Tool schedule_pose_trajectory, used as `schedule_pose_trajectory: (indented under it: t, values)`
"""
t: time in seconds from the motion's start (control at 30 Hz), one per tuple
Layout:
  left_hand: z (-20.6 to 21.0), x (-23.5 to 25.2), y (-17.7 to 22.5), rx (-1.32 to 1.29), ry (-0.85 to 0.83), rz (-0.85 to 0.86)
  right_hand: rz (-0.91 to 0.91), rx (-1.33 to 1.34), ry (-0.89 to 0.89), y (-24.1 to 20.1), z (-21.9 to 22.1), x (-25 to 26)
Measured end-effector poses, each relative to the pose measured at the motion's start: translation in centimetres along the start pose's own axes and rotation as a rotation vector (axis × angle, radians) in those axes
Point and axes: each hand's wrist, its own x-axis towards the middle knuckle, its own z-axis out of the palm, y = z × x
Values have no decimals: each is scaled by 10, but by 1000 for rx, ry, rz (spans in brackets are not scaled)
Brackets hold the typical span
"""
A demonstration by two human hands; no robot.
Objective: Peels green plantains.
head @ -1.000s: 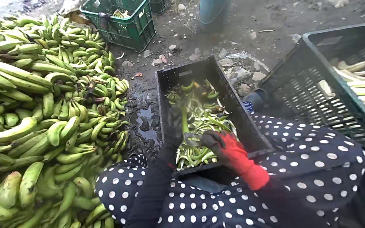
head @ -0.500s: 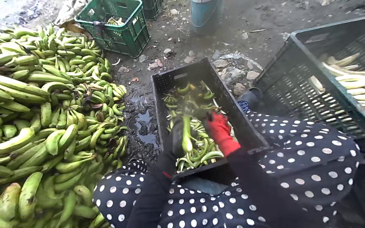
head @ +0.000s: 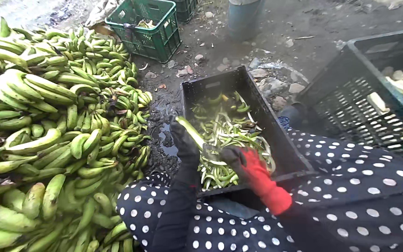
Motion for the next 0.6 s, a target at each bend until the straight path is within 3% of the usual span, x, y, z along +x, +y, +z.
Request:
schedule_pose_trajectory:
  t: [0.07,0.13,0.2,0.27,0.37,0.43,0.47,0.6]
  values:
    - [-4,-5,0,-28,-85,-80,18,-24,43,-4,-1,1]
    - [-9,-13,-4,36,-311,-181,75,-42,52,-11,-8,16]
    - [-8,-11,-11,-3,-529,-373,131,-35,89,-15,-16,37]
    - [-6,-10,-27,-199,-754,-602,182,-35,91,-13,-24,58]
    - [-5,-19,-15,-318,-856,-668,219,19,78,-7,-35,74]
    - [-1,-17,-10,-433,-757,-653,199,48,90,-6,-40,71]
    - [-3,-14,-9,-410,-659,-557,167,59,99,-5,-40,66]
    - [0,-11,-14,-94,-94,-254,91,-49,51,-3,-18,29]
